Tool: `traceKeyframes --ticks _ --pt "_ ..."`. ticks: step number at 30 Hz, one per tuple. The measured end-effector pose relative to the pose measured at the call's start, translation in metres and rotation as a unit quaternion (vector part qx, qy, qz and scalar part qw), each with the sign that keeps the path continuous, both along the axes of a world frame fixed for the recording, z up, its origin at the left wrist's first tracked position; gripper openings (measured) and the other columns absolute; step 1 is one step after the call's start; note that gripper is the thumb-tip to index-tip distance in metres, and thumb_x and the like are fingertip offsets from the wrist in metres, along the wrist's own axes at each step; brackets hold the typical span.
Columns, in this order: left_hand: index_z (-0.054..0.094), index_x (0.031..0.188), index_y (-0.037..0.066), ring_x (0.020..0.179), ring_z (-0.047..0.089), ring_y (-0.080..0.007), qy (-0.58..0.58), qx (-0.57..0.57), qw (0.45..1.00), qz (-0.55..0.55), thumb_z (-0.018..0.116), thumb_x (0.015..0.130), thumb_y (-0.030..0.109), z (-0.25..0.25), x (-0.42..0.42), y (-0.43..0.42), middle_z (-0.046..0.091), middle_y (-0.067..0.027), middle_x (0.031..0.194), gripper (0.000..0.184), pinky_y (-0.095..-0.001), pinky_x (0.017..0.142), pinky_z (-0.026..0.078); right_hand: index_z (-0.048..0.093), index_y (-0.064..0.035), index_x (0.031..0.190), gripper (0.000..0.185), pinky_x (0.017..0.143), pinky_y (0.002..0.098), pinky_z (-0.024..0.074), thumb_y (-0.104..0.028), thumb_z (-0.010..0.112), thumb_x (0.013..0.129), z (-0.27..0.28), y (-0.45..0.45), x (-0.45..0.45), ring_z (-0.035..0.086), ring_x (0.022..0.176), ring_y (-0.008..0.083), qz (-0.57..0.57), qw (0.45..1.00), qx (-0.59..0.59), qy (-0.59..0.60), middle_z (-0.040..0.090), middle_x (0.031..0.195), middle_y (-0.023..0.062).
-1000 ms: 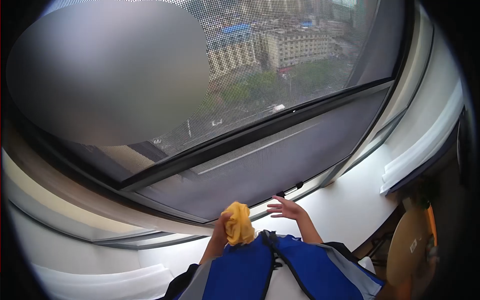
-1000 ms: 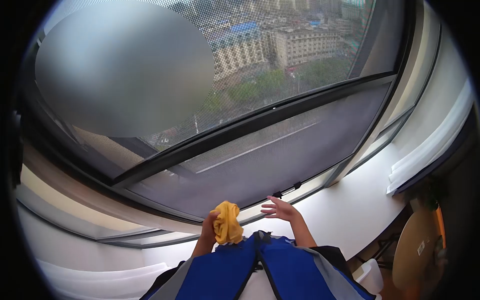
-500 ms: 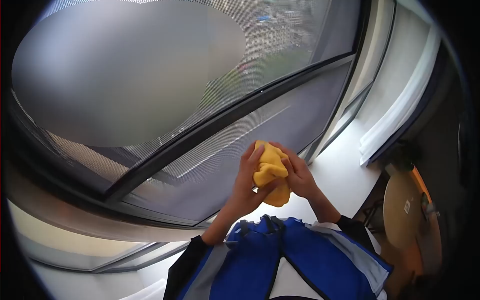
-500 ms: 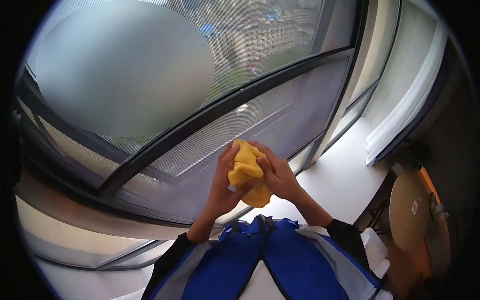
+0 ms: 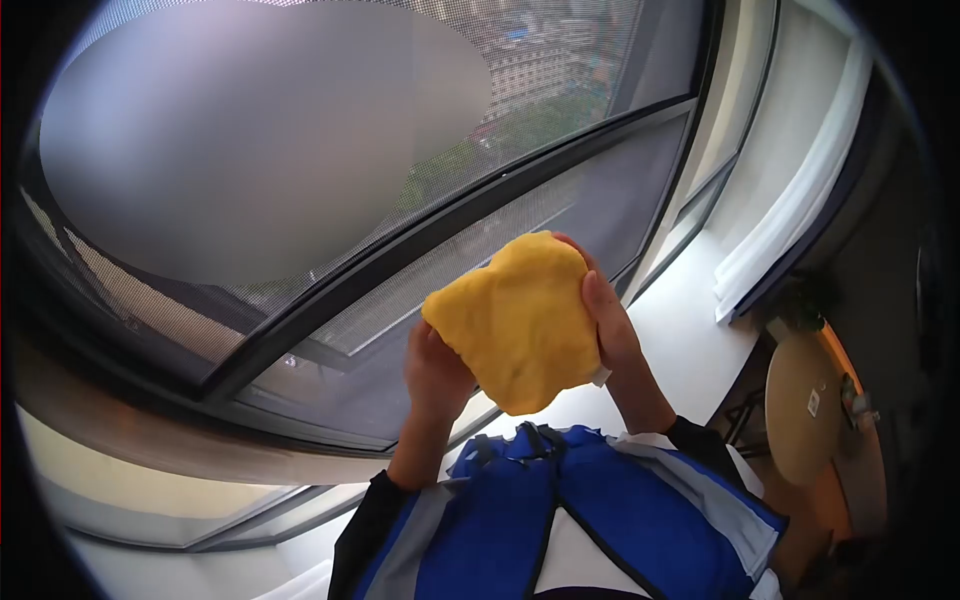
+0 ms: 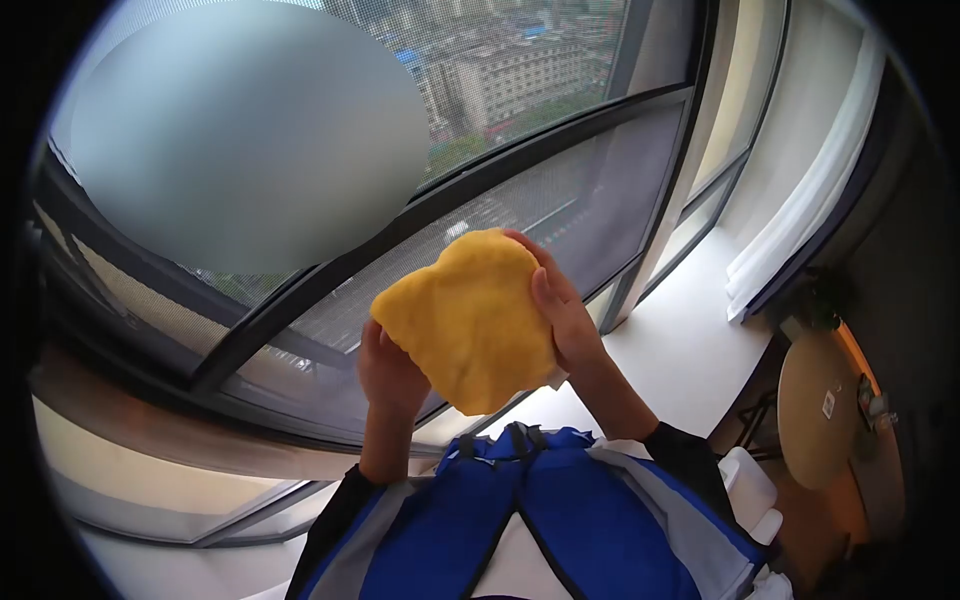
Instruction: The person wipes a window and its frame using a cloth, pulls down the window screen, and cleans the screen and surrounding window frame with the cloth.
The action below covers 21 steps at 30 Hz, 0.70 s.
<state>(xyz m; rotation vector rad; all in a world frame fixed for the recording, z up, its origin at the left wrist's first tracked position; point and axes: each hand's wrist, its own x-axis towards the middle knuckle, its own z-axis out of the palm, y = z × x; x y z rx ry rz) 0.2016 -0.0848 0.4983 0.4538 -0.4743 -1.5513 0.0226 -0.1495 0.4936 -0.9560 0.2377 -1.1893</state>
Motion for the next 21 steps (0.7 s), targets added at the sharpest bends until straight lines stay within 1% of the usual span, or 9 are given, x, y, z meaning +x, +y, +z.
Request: traceKeyframes --ticks 1,6,10,11,13,15,17,20,21 --pt "0.046 0.118 0.001 0.103 0.055 -0.0231 0.135 0.036 0.988 -0.062 0.061 0.079 0.011 0.009 -0.001 0.002 0.055 -0.0097 0.111 0.044 -0.0351 0.090 0.043 0.032 -0.0061 0.134 0.050 0.098 0.0322 0.0368 -0.035 0.041 0.094 -0.003 0.000 -0.003 0.048 0.113 0.0208 0.027 0.999 0.028 -0.036 0.047 0.124 0.0116" --pt "0.038 0.126 0.003 0.105 0.054 -0.0193 -0.313 -0.118 0.942 0.039 0.064 0.076 0.006 -0.005 -0.010 -0.010 0.054 -0.0079 0.112 0.056 -0.0320 0.089 0.044 0.030 -0.0046 0.133 0.057 0.097 0.0362 0.0390 -0.035 0.050 0.090 -0.061 0.007 -0.015 0.047 0.116 0.0247 0.273 0.935 0.119 -0.190 0.045 0.127 0.0135" --pt "0.034 0.128 0.005 0.108 0.052 -0.0180 -0.413 -0.125 0.902 0.027 0.064 0.077 0.004 0.012 -0.003 -0.006 0.053 -0.0088 0.115 0.060 -0.0319 0.088 0.045 0.032 -0.0032 0.132 0.054 0.096 0.0388 0.0404 -0.027 0.053 0.089 -0.051 0.020 -0.020 0.048 0.115 0.0246 0.155 0.967 0.199 -0.037 0.046 0.126 0.0131" --pt "0.037 0.127 0.003 0.110 0.051 -0.0227 -0.493 -0.108 0.858 0.094 0.065 0.076 0.005 0.022 -0.003 0.000 0.052 -0.0132 0.117 0.059 -0.0361 0.091 0.043 0.033 -0.0033 0.131 0.053 0.096 0.0387 0.0408 -0.026 0.053 0.089 -0.042 0.016 -0.022 0.048 0.114 0.0248 0.106 0.976 0.190 -0.024 0.047 0.126 0.0131" --pt "0.034 0.129 0.003 0.112 0.050 -0.0266 -0.710 -0.245 0.527 0.399 0.066 0.074 0.006 0.024 0.012 0.000 0.051 -0.0173 0.120 0.063 -0.0383 0.094 0.041 0.034 -0.0033 0.130 0.051 0.095 0.0385 0.0415 -0.026 0.054 0.089 -0.016 0.005 -0.029 0.049 0.114 0.0251 -0.020 0.988 0.146 -0.038 0.047 0.125 0.0134" --pt "0.040 0.126 0.002 0.115 0.046 -0.0323 -0.739 -0.247 0.326 0.536 0.059 0.080 0.006 0.031 0.041 0.009 0.051 -0.0155 0.121 0.050 -0.0430 0.099 0.036 0.036 -0.0021 0.128 0.047 0.094 0.0379 0.0423 -0.024 0.053 0.089 0.020 -0.020 -0.040 0.050 0.112 0.0252 -0.236 0.969 0.054 -0.044 0.048 0.123 0.0138" --pt "0.045 0.119 0.001 0.113 0.047 -0.0334 -0.721 -0.209 0.279 0.600 0.055 0.082 0.009 0.031 0.068 0.026 0.053 -0.0166 0.115 0.039 -0.0445 0.095 0.039 0.041 0.0005 0.124 0.041 0.090 0.0364 0.0436 -0.018 0.053 0.089 0.033 -0.070 -0.051 0.054 0.106 0.0265 -0.476 0.868 -0.123 0.074 0.051 0.119 0.0154" --pt "0.049 0.115 0.000 0.111 0.048 -0.0302 -0.705 -0.116 0.246 0.655 0.048 0.086 0.014 0.023 0.100 0.052 0.054 -0.0147 0.112 0.032 -0.0434 0.095 0.039 0.046 0.0044 0.117 0.036 0.086 0.0353 0.0439 -0.006 0.054 0.083 0.022 -0.156 -0.061 0.058 0.098 0.0313 -0.625 0.557 -0.444 0.320 0.056 0.105 0.0201" --pt "0.050 0.114 0.000 0.111 0.048 -0.0295 -0.712 -0.095 0.221 0.659 0.048 0.086 0.014 0.016 0.112 0.059 0.054 -0.0140 0.113 0.031 -0.0432 0.095 0.039 0.048 0.0052 0.114 0.039 0.089 0.0364 0.0412 -0.003 0.057 0.076 0.017 -0.160 -0.055 0.057 0.097 0.0350 -0.490 0.679 -0.366 0.407 0.058 0.098 0.0219"
